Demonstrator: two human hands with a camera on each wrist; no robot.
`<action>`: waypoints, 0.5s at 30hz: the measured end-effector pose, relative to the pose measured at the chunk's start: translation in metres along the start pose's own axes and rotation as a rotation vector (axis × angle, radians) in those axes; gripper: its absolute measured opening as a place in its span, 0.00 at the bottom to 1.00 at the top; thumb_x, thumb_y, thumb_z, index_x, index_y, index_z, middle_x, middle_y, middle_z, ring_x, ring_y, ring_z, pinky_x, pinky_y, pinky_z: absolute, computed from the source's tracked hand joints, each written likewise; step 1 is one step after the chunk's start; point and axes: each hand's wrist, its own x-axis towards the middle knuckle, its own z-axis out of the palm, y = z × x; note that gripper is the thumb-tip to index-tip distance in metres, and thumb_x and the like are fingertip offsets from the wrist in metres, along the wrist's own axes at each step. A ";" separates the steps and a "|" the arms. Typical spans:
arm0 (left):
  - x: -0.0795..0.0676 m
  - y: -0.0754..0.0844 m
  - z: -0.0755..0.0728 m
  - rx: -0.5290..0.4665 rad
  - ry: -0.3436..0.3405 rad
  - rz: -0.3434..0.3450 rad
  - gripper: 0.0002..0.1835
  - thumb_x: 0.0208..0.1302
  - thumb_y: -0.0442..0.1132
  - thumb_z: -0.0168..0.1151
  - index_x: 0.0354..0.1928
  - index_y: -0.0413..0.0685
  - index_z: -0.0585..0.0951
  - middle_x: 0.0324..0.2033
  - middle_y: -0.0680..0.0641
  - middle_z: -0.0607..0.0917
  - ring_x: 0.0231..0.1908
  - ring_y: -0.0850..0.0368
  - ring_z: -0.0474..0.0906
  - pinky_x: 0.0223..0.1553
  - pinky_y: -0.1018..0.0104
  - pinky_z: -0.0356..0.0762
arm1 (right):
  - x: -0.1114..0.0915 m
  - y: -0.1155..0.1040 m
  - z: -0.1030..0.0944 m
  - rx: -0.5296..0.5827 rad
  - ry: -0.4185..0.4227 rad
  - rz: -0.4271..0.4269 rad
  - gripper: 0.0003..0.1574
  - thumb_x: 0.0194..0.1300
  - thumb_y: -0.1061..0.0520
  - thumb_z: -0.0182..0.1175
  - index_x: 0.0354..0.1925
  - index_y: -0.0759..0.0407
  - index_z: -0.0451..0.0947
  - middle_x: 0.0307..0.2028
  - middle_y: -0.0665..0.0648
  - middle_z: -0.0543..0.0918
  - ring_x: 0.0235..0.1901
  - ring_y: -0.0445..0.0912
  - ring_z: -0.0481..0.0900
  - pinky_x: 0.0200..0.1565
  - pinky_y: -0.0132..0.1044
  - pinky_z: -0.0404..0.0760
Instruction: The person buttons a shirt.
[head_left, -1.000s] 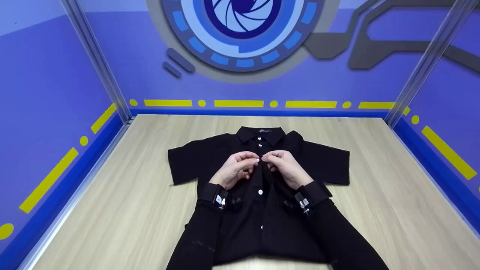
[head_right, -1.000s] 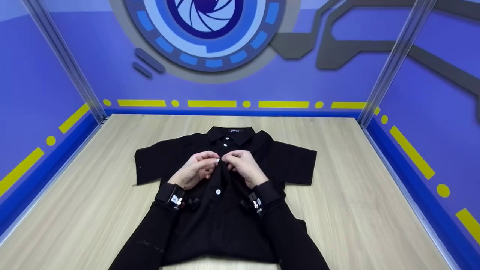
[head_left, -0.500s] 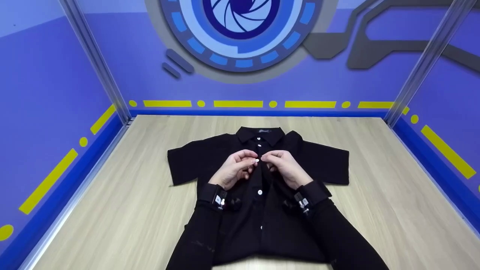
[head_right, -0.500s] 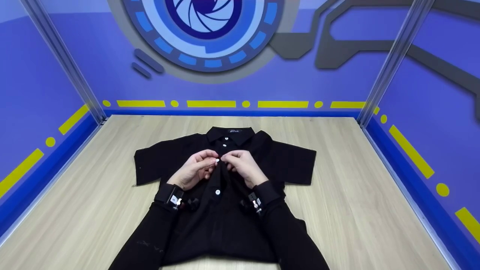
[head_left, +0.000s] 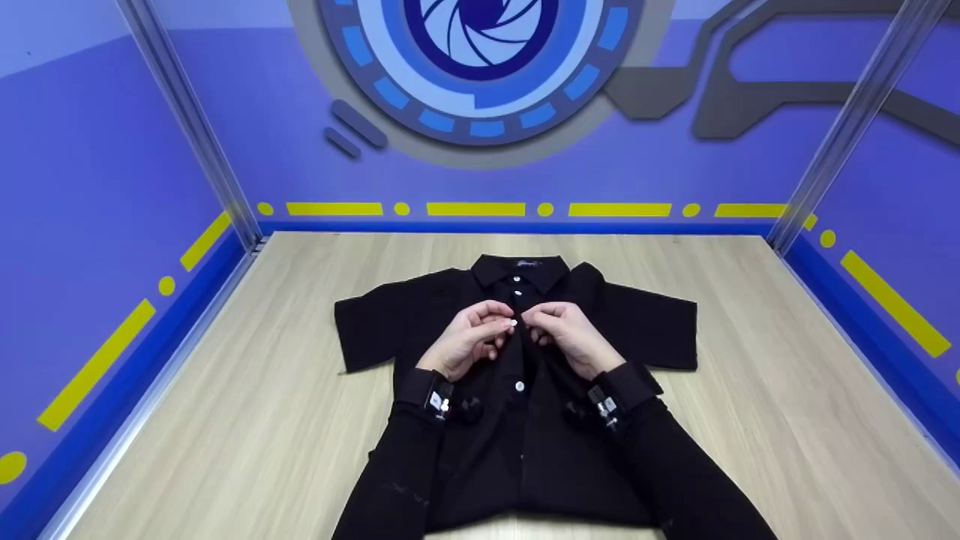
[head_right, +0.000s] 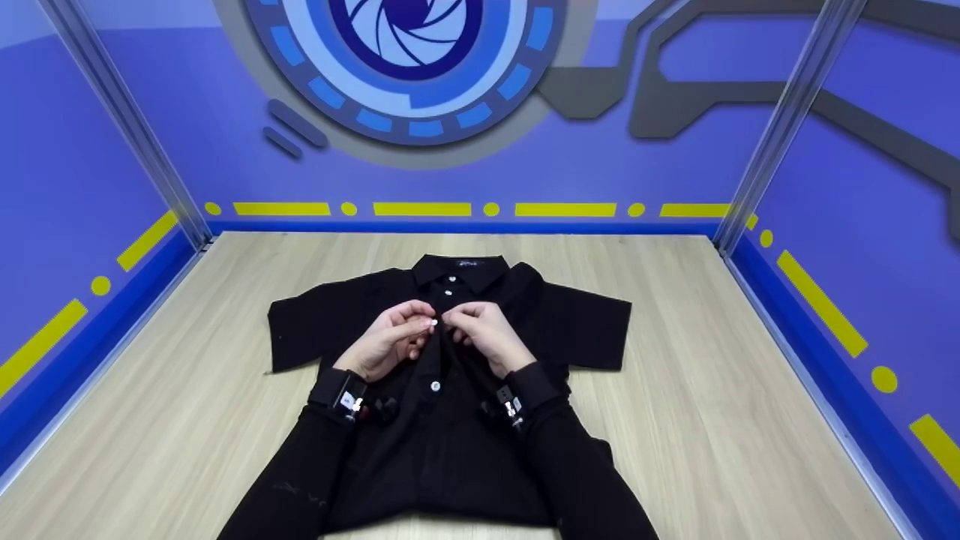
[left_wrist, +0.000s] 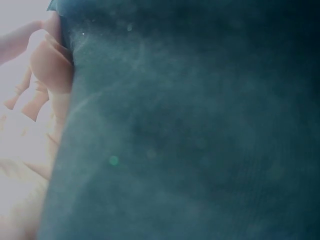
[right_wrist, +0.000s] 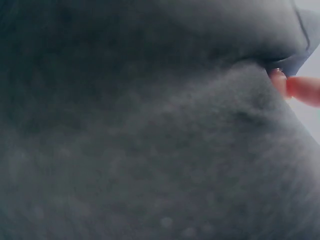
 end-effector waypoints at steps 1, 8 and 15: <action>0.000 0.000 0.000 0.000 -0.002 0.000 0.17 0.62 0.38 0.65 0.51 0.43 0.74 0.35 0.49 0.82 0.28 0.61 0.74 0.21 0.73 0.72 | 0.000 0.000 0.000 -0.006 0.004 0.000 0.08 0.61 0.58 0.63 0.35 0.64 0.83 0.24 0.51 0.80 0.26 0.43 0.74 0.30 0.30 0.74; 0.000 0.000 -0.001 0.001 -0.007 0.000 0.16 0.63 0.36 0.64 0.51 0.44 0.74 0.35 0.50 0.83 0.28 0.61 0.74 0.21 0.73 0.72 | -0.001 -0.001 0.002 -0.021 0.010 0.013 0.06 0.60 0.60 0.63 0.35 0.62 0.83 0.22 0.52 0.78 0.27 0.44 0.74 0.29 0.30 0.73; -0.001 0.000 -0.002 0.008 -0.013 -0.005 0.16 0.64 0.36 0.63 0.52 0.43 0.73 0.35 0.51 0.83 0.28 0.61 0.74 0.21 0.73 0.71 | 0.000 -0.001 0.003 -0.021 0.003 0.026 0.06 0.60 0.59 0.65 0.34 0.62 0.83 0.22 0.50 0.79 0.27 0.46 0.74 0.29 0.31 0.73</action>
